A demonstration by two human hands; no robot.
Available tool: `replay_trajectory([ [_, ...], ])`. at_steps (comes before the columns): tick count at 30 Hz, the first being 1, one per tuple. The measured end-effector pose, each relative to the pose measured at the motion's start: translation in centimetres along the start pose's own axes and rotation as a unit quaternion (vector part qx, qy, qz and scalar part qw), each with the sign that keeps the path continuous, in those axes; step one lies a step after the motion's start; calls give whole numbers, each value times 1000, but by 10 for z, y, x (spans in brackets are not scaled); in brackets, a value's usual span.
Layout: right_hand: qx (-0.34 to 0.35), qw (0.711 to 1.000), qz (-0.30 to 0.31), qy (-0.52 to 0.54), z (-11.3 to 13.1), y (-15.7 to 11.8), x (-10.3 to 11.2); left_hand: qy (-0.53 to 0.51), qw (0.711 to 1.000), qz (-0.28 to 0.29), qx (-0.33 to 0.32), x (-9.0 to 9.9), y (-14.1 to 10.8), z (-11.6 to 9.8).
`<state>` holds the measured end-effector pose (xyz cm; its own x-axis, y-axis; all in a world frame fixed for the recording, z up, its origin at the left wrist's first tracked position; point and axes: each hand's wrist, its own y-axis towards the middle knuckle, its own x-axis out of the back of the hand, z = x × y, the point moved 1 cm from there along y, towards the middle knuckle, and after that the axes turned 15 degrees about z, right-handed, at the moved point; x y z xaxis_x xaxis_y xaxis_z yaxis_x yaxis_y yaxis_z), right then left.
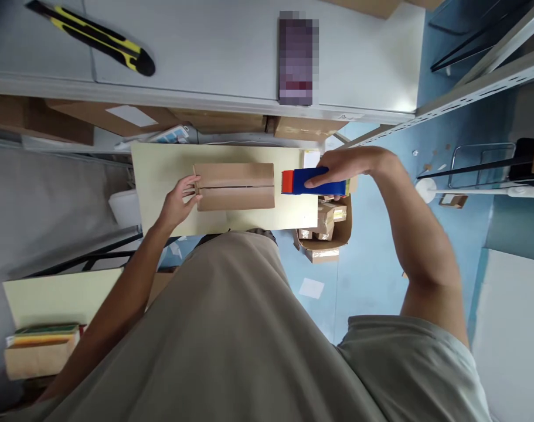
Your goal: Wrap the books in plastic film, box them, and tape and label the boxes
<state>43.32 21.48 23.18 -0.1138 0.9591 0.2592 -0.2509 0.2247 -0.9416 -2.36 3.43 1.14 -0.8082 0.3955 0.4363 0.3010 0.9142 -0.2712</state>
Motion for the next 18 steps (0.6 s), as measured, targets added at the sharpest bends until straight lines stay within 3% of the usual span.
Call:
replay_trajectory([
  [4,-1,996,82,17,-34,17,-11,3,1000,-11,18,-2,1,3],
  [10,4,995,91,32,-37,68,-25,-4,998,-15,57,-5,3,4],
  [18,-3,998,40,40,-40,106,-38,-14,995,-37,88,-7,7,-3],
])
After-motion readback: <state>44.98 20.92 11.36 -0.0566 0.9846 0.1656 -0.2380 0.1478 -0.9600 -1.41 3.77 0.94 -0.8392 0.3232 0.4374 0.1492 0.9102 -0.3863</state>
